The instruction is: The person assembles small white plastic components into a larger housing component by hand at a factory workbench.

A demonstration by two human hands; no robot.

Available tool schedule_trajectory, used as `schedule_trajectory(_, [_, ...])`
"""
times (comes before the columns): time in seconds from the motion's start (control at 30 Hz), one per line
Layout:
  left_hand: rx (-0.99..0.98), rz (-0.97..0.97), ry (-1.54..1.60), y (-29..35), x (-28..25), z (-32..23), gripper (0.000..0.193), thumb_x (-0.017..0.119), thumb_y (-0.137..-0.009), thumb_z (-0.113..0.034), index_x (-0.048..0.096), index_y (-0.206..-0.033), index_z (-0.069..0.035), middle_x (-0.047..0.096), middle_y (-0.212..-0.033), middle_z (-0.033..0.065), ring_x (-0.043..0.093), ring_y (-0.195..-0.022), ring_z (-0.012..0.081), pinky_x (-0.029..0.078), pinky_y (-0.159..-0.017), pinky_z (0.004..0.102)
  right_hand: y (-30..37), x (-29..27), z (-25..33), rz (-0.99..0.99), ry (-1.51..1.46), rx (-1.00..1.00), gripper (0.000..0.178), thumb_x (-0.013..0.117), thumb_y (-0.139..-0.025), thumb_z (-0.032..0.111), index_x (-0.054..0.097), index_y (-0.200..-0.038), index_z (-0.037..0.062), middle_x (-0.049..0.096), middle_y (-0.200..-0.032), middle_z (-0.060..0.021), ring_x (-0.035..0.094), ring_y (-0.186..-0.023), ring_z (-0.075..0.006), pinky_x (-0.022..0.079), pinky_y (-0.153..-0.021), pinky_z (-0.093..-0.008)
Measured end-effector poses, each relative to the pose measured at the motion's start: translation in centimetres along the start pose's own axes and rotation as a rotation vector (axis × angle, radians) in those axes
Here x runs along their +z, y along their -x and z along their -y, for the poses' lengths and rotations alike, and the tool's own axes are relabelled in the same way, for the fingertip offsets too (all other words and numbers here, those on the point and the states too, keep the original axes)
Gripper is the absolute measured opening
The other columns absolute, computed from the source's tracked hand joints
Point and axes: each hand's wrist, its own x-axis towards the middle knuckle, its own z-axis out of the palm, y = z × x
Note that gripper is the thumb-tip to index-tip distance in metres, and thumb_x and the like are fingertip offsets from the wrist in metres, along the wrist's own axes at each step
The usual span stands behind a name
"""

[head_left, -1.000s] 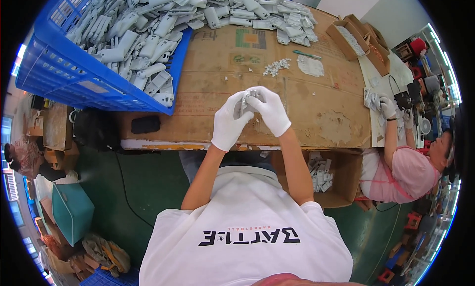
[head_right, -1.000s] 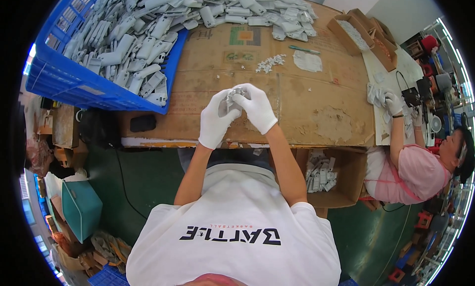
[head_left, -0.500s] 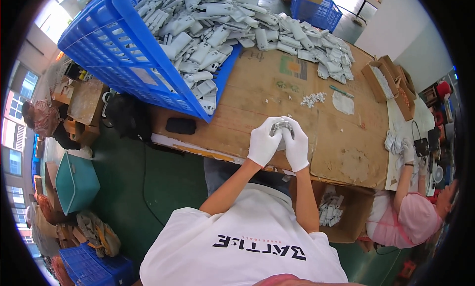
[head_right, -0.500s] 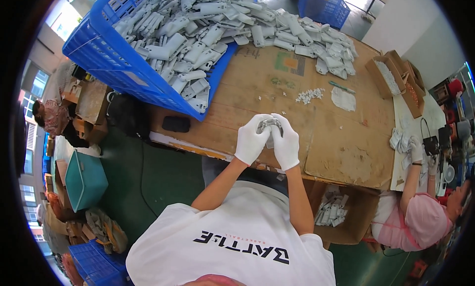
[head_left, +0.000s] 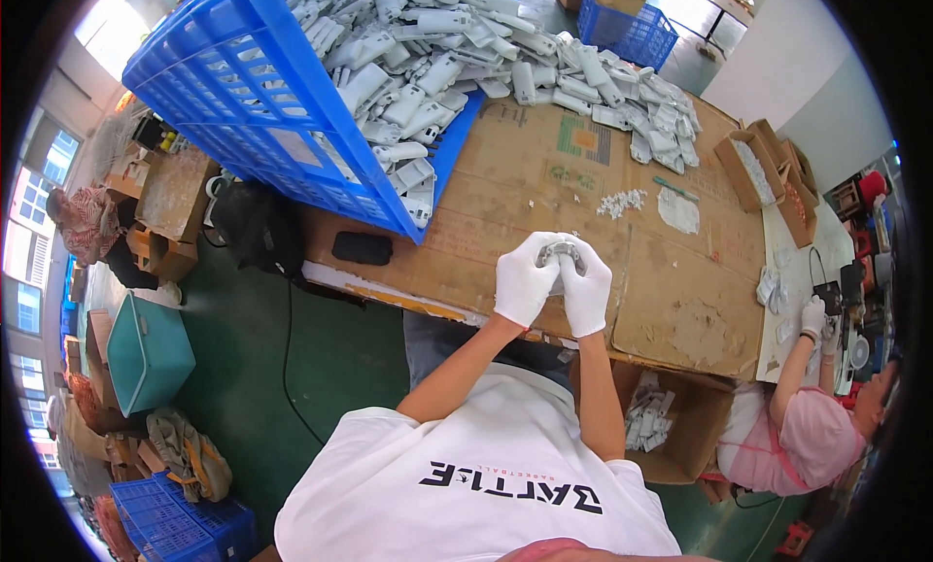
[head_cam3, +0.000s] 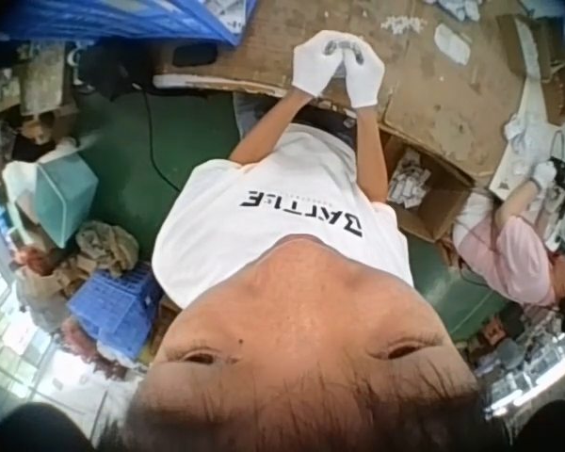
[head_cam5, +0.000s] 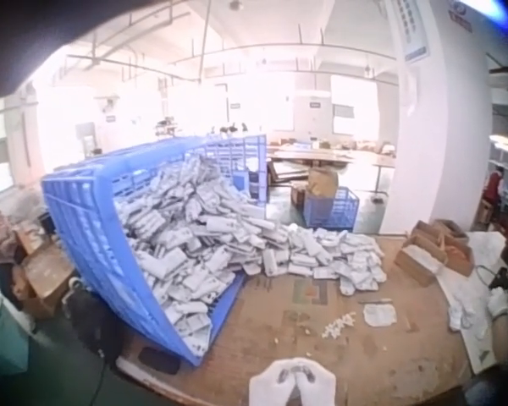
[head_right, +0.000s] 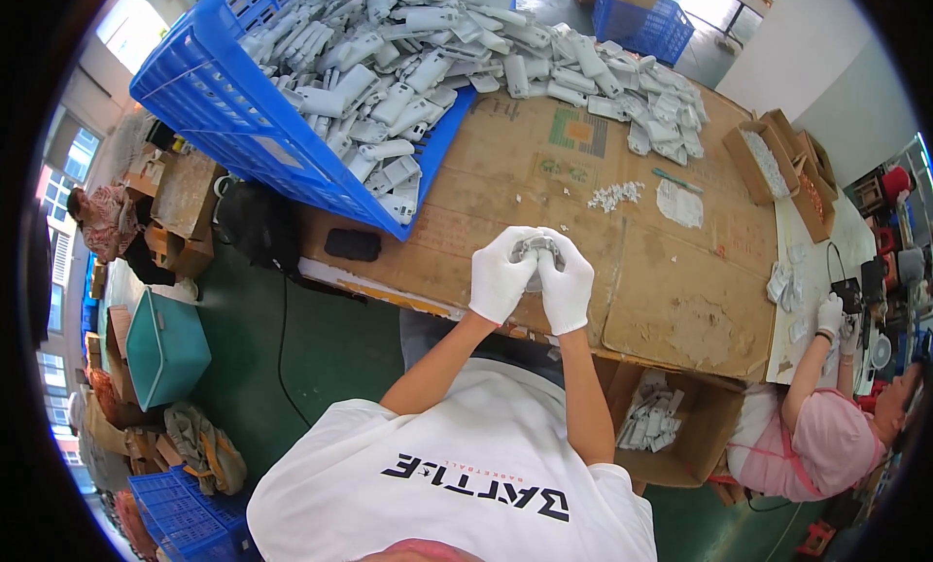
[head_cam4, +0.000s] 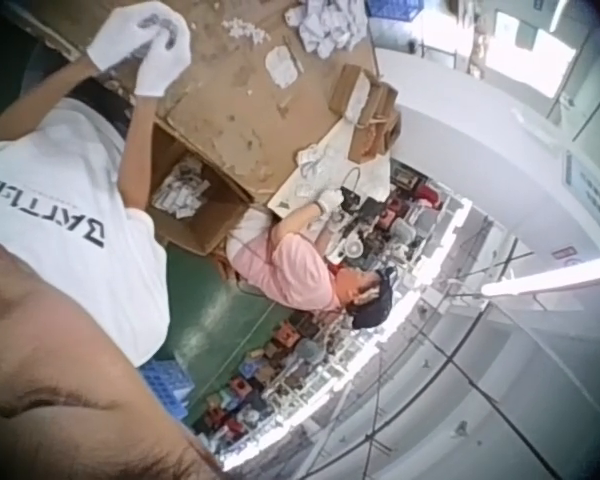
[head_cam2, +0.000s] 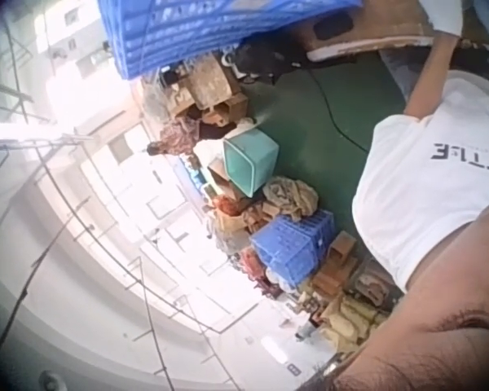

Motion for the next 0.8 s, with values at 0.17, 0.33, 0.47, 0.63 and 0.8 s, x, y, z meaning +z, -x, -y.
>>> schedule_trajectory(0.17, [0.014, -0.024, 0.097, -0.2, -0.4, 0.3, 0.021, 0.063, -0.084, 0.002, 0.07, -0.105, -0.001, 0.073, -0.089, 0.0104, 0.066, -0.082, 0.0072, 0.053, -0.074, 0.0263, -0.3, 0.6, 0.5, 0.011, -0.058, -0.077, 0.025, 0.061, -0.089, 0.002, 0.071, -0.112, -0.0008, 0.073, -0.091, -0.0059, 0.06, -0.08, -0.0059, 0.05, -0.073, -0.0237])
schedule_trajectory(0.33, [-0.055, -0.005, 0.095, -0.3, -0.2, -0.3, 0.02, 0.064, -0.087, 0.002, 0.07, -0.106, 0.001, 0.074, -0.092, 0.0071, 0.065, -0.084, 0.0066, 0.052, -0.077, 0.0245, -0.2, 0.2, 0.5, 0.048, -0.165, 0.024, 0.028, 0.058, -0.091, -0.003, 0.068, -0.118, -0.0033, 0.072, -0.107, -0.008, 0.065, -0.096, -0.0098, 0.052, -0.086, -0.0253])
schedule_trajectory(0.47, [-0.075, -0.026, 0.165, -0.1, 0.2, -0.2, 0.02, 0.064, -0.087, 0.002, 0.07, -0.106, 0.001, 0.073, -0.091, 0.0062, 0.065, -0.084, 0.0065, 0.052, -0.078, 0.0241, 0.3, 0.1, 1.0, 0.043, -0.274, -0.016, 0.035, 0.055, -0.091, -0.005, 0.065, -0.124, -0.0014, 0.071, -0.114, -0.0089, 0.065, -0.099, -0.011, 0.051, -0.088, -0.025])
schedule_trajectory(0.63, [-0.099, -0.012, 0.104, 0.0, 0.0, -0.9, 0.021, 0.064, -0.087, 0.002, 0.07, -0.107, 0.001, 0.073, -0.093, 0.0063, 0.065, -0.085, 0.0065, 0.052, -0.078, 0.024, 0.5, -0.6, 1.6, 0.099, -0.372, 0.013, 0.038, 0.053, -0.09, -0.007, 0.062, -0.127, -0.0044, 0.068, -0.122, -0.0119, 0.063, -0.109, -0.0143, 0.048, -0.096, -0.0262])
schedule_trajectory(0.8, [-0.096, -0.002, 0.085, 0.1, 0.0, -1.2, 0.019, 0.064, -0.089, 0.002, 0.07, -0.108, 0.002, 0.072, -0.097, 0.0039, 0.066, -0.09, 0.009, 0.053, -0.082, 0.0241, 0.6, -0.6, 2.2, 0.072, -0.43, 0.061, 0.036, 0.054, -0.089, -0.006, 0.065, -0.123, -0.0029, 0.07, -0.116, -0.0093, 0.064, -0.103, -0.0128, 0.049, -0.092, -0.0261])
